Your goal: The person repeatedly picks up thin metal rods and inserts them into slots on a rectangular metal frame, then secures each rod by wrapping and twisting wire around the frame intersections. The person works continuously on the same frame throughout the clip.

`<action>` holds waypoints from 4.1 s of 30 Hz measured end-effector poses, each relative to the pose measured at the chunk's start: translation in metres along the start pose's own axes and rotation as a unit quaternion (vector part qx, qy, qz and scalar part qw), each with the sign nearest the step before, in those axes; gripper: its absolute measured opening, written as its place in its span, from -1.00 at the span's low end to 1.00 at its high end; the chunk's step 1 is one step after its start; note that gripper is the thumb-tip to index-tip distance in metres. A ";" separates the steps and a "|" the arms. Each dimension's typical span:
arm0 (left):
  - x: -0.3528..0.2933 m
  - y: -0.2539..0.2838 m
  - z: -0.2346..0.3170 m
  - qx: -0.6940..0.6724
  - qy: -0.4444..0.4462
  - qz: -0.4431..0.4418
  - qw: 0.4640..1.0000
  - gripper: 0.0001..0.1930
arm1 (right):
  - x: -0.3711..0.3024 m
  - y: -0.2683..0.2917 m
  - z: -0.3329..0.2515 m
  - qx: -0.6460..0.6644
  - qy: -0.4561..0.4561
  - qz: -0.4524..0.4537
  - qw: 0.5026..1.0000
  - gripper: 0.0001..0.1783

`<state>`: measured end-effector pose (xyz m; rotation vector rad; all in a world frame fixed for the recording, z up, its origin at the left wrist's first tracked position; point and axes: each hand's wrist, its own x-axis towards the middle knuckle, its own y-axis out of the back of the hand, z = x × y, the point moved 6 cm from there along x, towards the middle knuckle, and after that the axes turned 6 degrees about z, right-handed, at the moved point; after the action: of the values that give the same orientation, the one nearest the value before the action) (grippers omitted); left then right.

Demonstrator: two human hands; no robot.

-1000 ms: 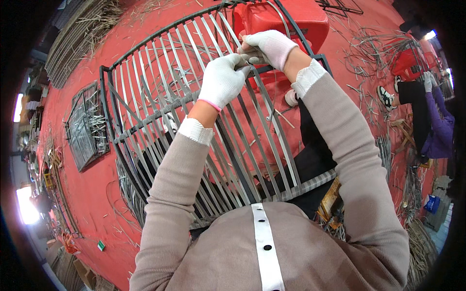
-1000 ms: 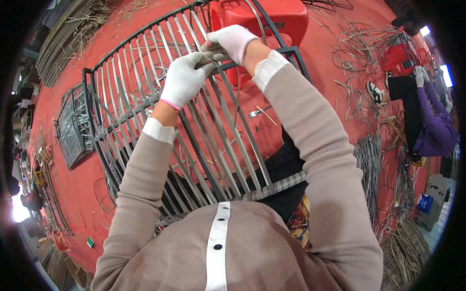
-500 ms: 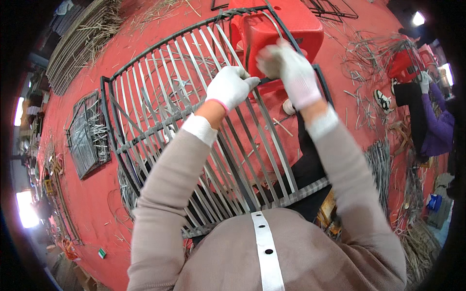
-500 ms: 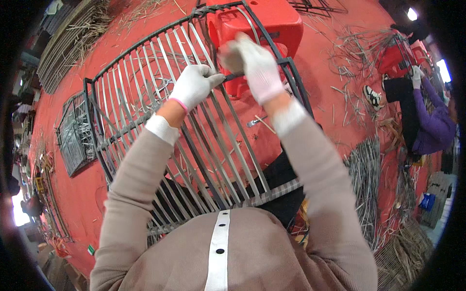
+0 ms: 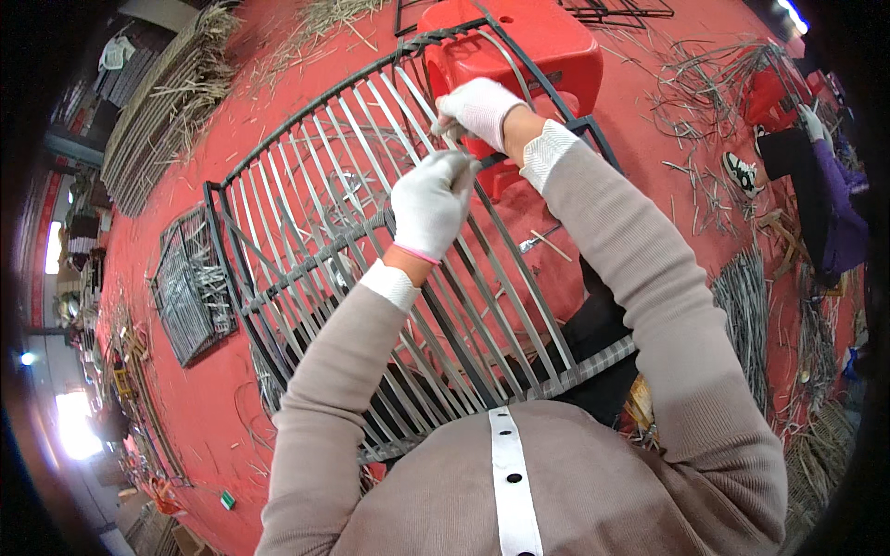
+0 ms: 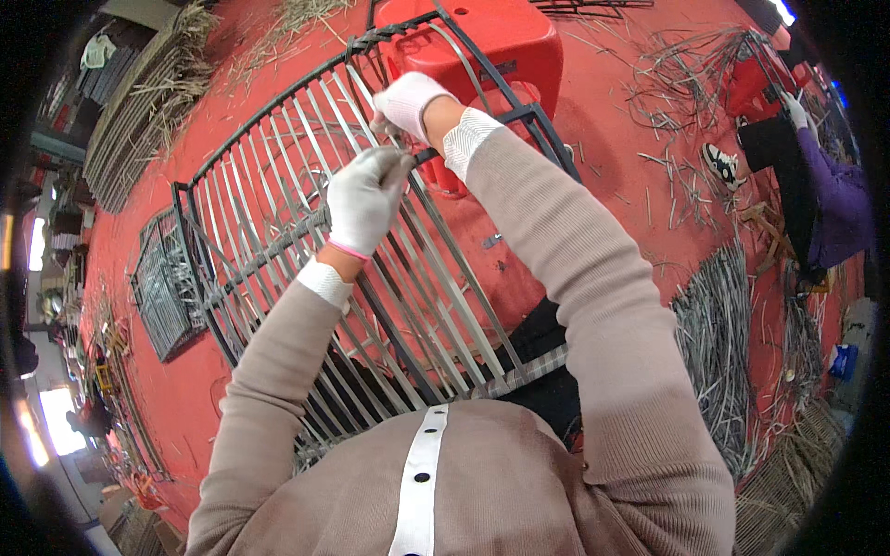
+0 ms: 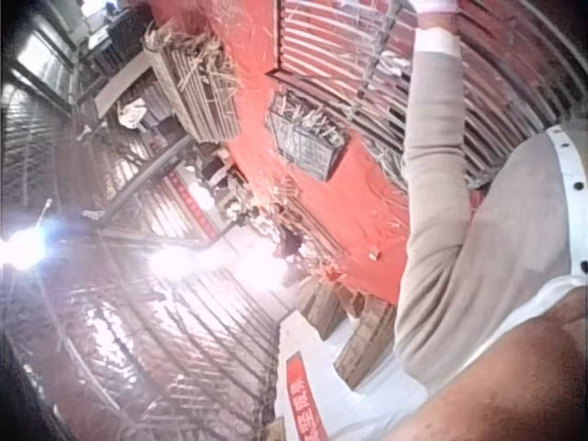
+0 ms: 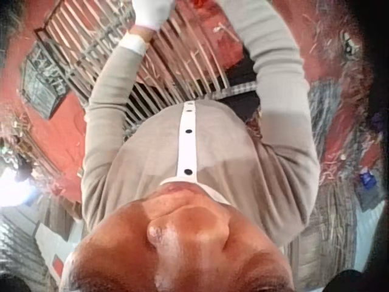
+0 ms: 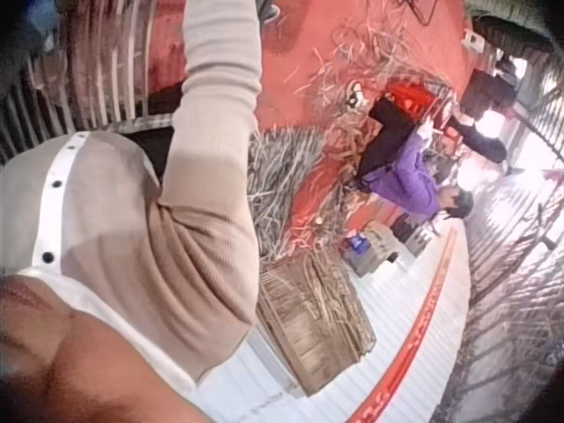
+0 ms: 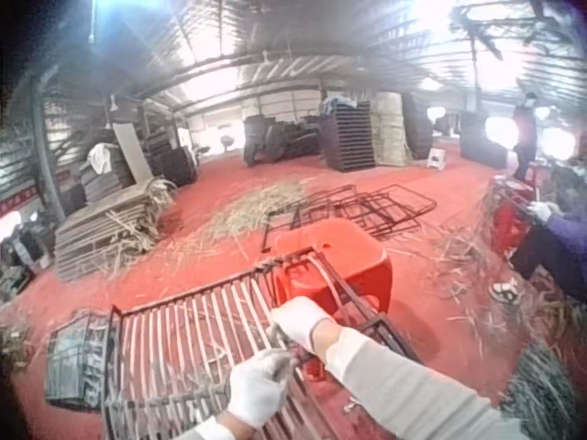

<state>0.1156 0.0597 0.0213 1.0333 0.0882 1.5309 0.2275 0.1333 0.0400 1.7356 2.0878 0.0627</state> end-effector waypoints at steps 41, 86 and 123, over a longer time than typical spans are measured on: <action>0.020 -0.042 -0.016 -0.015 0.212 -0.341 0.916 -0.64 | -0.082 0.026 0.098 0.184 0.127 0.341 0.913 -0.75; 0.019 -0.018 -0.034 -0.139 0.129 -0.142 0.971 -0.69 | -0.382 0.181 0.258 0.059 -0.123 0.456 0.879 -0.95; 0.022 -0.025 -0.035 -0.006 0.154 -0.129 0.980 -0.67 | -0.201 0.078 0.011 -0.003 -0.006 0.136 0.991 -0.79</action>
<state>0.1147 0.1014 -0.0023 0.7368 0.4140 1.4376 0.3298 -0.0433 0.1112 2.0001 1.8281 0.1381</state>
